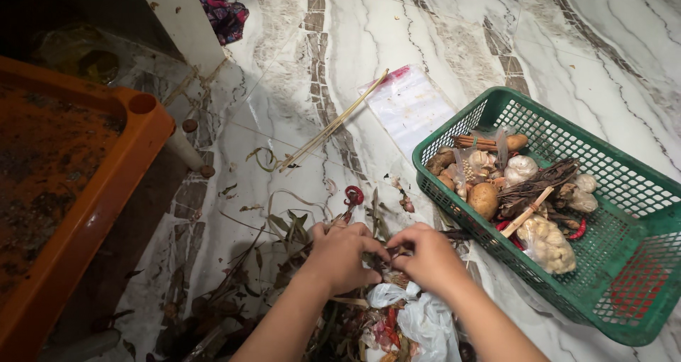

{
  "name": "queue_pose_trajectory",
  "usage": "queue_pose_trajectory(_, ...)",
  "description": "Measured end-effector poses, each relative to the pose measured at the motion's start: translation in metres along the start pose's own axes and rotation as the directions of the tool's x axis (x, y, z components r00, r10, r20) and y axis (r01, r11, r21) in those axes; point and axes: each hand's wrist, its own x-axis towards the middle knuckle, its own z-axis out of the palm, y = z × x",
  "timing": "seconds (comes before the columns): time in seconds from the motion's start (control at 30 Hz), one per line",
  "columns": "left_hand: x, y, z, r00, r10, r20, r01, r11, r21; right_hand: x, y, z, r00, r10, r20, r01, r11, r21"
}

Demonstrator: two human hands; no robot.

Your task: The person sits on the floor and sorts a pile of dried ingredients, including red chilies, garlic, and roots, into a green plastic basket. They handle the items by hand, separating them from debris and placing them into the basket.

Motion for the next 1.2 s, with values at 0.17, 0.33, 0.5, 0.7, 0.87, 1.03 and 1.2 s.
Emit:
queue_pose_trajectory(0.17, 0.003, -0.009, -0.014, 0.974, -0.169, -0.153, 0.197, 0.961, 0.195, 0.014, 0.011, -0.026, 0.951, 0.273, 0.146, -0.303, 0.728, 0.615)
queue_pose_trajectory(0.33, 0.003, -0.014, -0.011, 0.906, -0.097, -0.412, 0.192, 0.962, 0.196, 0.008, -0.003, -0.041, 0.941, 0.198, 0.273, -0.325, 0.320, 0.890)
queue_pose_trajectory(0.5, 0.013, 0.002, 0.010, 0.979, -0.203, 0.016, 0.191, 0.886, -0.422, -0.005, -0.034, -0.049, 0.912, 0.112, 0.394, -0.409, 0.311, 0.858)
queue_pose_trajectory(0.7, 0.031, -0.019, 0.020, 0.977, -0.001, 0.213, 0.150, 0.711, -0.687, -0.001, -0.026, -0.053, 0.894, 0.140, 0.426, -0.442, 0.430, 0.787)
queue_pose_trajectory(0.87, 0.040, -0.038, -0.012, 0.851, -0.474, -0.225, 0.200, 0.689, -0.697, 0.010, 0.003, -0.043, 0.931, 0.308, 0.196, -0.356, 0.886, 0.296)
queue_pose_trajectory(1.03, 0.024, -0.020, -0.007, 0.800, -0.492, -0.343, 0.373, 0.856, -0.358, -0.001, 0.003, -0.006, 0.994, 0.095, 0.056, -0.080, 0.972, -0.221)
queue_pose_trajectory(1.2, 0.007, 0.001, 0.017, 0.995, -0.101, 0.020, 0.098, 0.988, 0.119, -0.005, -0.001, 0.001, 0.985, 0.129, 0.117, -0.094, 0.959, -0.266)
